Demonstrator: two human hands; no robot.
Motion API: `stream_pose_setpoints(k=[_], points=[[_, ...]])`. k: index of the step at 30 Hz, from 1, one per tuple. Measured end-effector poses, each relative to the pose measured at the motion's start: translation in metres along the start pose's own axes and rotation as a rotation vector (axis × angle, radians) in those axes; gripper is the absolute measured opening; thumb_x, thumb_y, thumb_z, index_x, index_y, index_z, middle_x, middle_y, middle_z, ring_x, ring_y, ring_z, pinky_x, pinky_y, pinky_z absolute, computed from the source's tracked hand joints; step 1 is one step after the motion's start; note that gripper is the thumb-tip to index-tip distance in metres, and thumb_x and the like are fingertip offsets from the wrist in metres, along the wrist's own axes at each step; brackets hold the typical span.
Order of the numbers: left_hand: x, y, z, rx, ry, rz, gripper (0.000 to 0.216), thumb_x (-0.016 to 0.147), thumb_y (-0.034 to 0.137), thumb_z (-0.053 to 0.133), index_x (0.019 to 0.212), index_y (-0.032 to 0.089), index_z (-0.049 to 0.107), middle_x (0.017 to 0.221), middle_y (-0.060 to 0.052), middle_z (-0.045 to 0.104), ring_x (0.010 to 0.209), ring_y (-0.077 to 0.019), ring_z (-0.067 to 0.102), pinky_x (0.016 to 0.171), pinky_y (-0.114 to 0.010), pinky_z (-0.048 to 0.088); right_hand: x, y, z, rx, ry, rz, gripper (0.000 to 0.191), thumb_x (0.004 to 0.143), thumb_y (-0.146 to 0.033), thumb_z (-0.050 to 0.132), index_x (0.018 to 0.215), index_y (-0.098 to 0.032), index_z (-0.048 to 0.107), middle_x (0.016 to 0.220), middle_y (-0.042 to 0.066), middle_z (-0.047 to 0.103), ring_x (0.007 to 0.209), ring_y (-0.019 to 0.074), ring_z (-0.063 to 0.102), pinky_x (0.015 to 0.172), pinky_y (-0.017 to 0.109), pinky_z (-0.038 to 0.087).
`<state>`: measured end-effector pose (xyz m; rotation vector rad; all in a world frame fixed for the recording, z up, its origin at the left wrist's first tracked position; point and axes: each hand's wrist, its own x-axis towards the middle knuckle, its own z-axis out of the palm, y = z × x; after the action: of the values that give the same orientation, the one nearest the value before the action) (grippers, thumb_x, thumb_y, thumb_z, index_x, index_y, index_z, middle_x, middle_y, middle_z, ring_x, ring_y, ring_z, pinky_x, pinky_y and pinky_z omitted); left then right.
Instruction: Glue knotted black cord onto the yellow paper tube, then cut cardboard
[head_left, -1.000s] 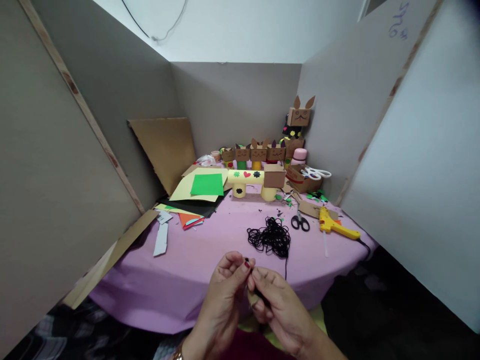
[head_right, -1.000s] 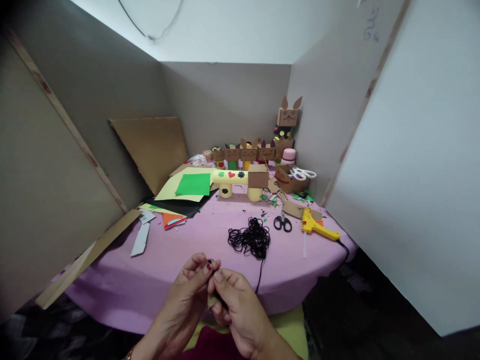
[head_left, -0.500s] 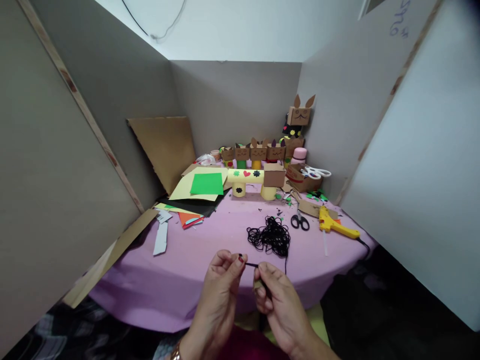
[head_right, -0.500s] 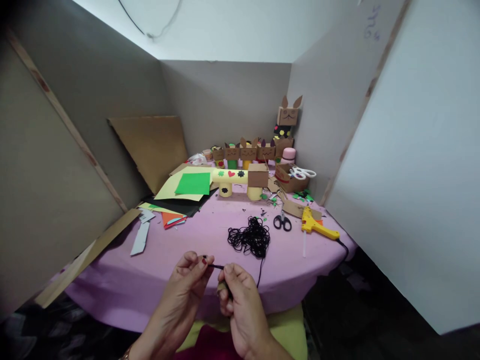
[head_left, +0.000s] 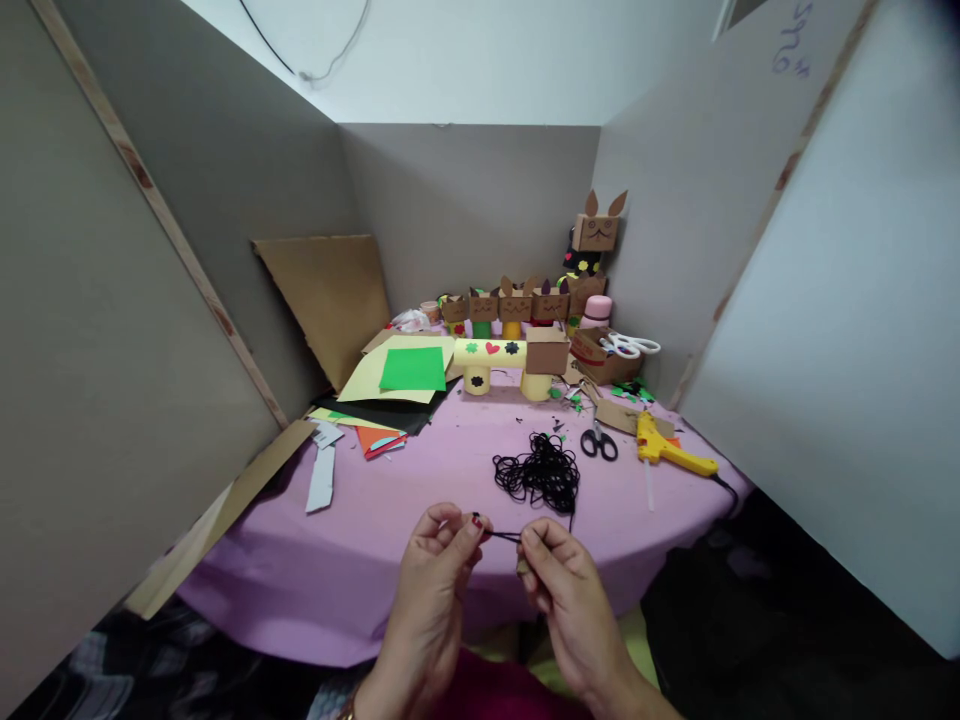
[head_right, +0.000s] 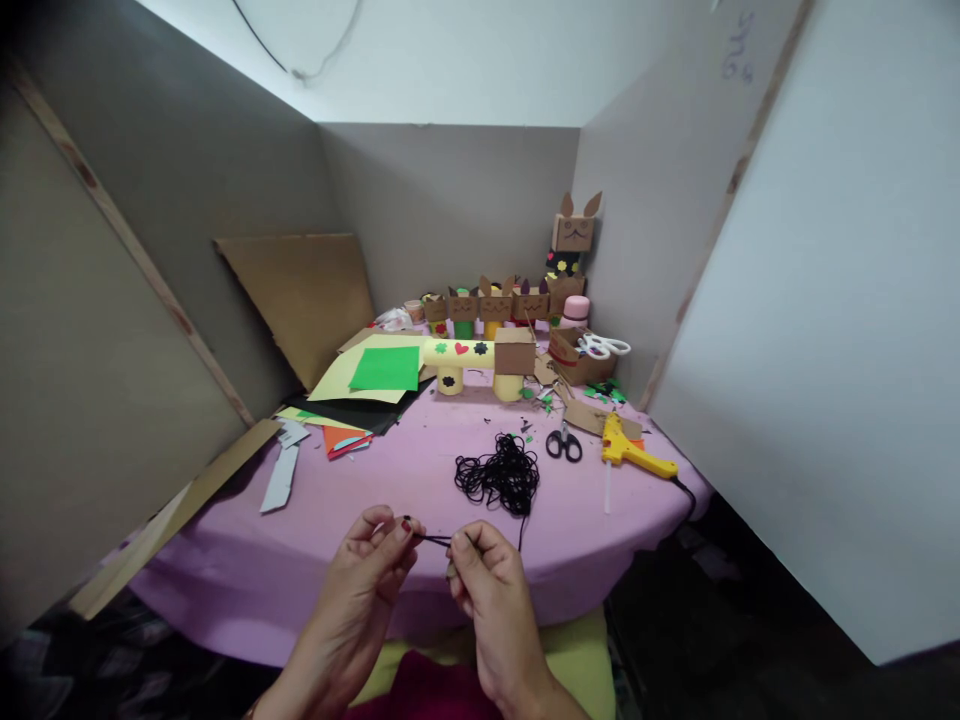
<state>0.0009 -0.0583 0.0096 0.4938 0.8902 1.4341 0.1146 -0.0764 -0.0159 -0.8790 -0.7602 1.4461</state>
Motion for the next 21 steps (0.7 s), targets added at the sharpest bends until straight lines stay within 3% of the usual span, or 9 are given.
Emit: stream_pose_setpoints(k=[4, 6, 9, 14, 17, 21], points=[[0.002, 0.003, 0.000, 0.019, -0.002, 0.048, 0.034, 0.051, 0.014, 0.082, 0.070, 0.019, 0.053, 0.060, 0.004, 0.067, 0.059, -0.0075, 0.061, 0.057, -0.014, 0.044, 0.000, 0.003, -0.007, -0.171, -0.003, -0.025, 0.032, 0.082, -0.050, 0.054, 0.086, -0.018, 0.061, 0.066, -0.001, 0.056, 0.051, 0.0090, 0.041, 0.046, 0.020, 0.030], [0.003, 0.005, 0.001, 0.052, -0.001, 0.083, 0.033, 0.051, 0.013, 0.081, 0.068, 0.018, 0.054, 0.059, 0.005, 0.065, 0.060, -0.0070, 0.060, 0.062, -0.015, 0.045, 0.000, 0.001, -0.009, -0.287, 0.057, -0.146, 0.033, 0.084, -0.048, 0.051, 0.100, -0.022, 0.063, 0.089, 0.004, 0.062, 0.073, 0.0144, 0.052, 0.063, 0.024, 0.040], [0.002, 0.007, 0.003, 0.135, -0.029, 0.127, 0.030, 0.052, 0.013, 0.081, 0.068, 0.018, 0.055, 0.058, 0.006, 0.063, 0.059, -0.0071, 0.058, 0.064, -0.016, 0.044, 0.001, -0.005, -0.008, -0.373, 0.017, -0.269, 0.029, 0.086, -0.044, 0.050, 0.102, -0.025, 0.065, 0.108, 0.005, 0.059, 0.102, 0.0194, 0.049, 0.086, 0.029, 0.036], [-0.005, 0.008, 0.008, 0.285, -0.077, 0.163, 0.025, 0.053, 0.015, 0.079, 0.064, 0.018, 0.057, 0.057, 0.006, 0.059, 0.055, -0.0085, 0.053, 0.056, -0.018, 0.042, 0.003, -0.012, 0.001, -0.318, -0.231, -0.151, 0.021, 0.082, -0.040, 0.059, 0.084, -0.020, 0.066, 0.079, 0.001, 0.060, 0.077, 0.0155, 0.052, 0.073, 0.026, 0.038], [-0.006, 0.007, 0.008, 0.283, -0.071, 0.175, 0.025, 0.053, 0.013, 0.079, 0.063, 0.018, 0.056, 0.057, 0.006, 0.059, 0.055, -0.0088, 0.053, 0.055, -0.019, 0.042, 0.001, -0.010, 0.003, -0.251, -0.208, -0.091, 0.026, 0.082, -0.039, 0.059, 0.068, -0.017, 0.061, 0.064, -0.002, 0.055, 0.063, 0.0120, 0.046, 0.063, 0.023, 0.036], [-0.005, 0.007, 0.007, 0.244, -0.026, 0.200, 0.026, 0.053, 0.012, 0.079, 0.062, 0.018, 0.054, 0.061, 0.004, 0.063, 0.064, -0.0097, 0.057, 0.064, -0.019, 0.044, -0.004, -0.006, 0.000, -0.230, -0.166, -0.067, 0.030, 0.081, -0.042, 0.058, 0.064, -0.017, 0.058, 0.061, -0.002, 0.053, 0.062, 0.0119, 0.046, 0.062, 0.023, 0.035]])
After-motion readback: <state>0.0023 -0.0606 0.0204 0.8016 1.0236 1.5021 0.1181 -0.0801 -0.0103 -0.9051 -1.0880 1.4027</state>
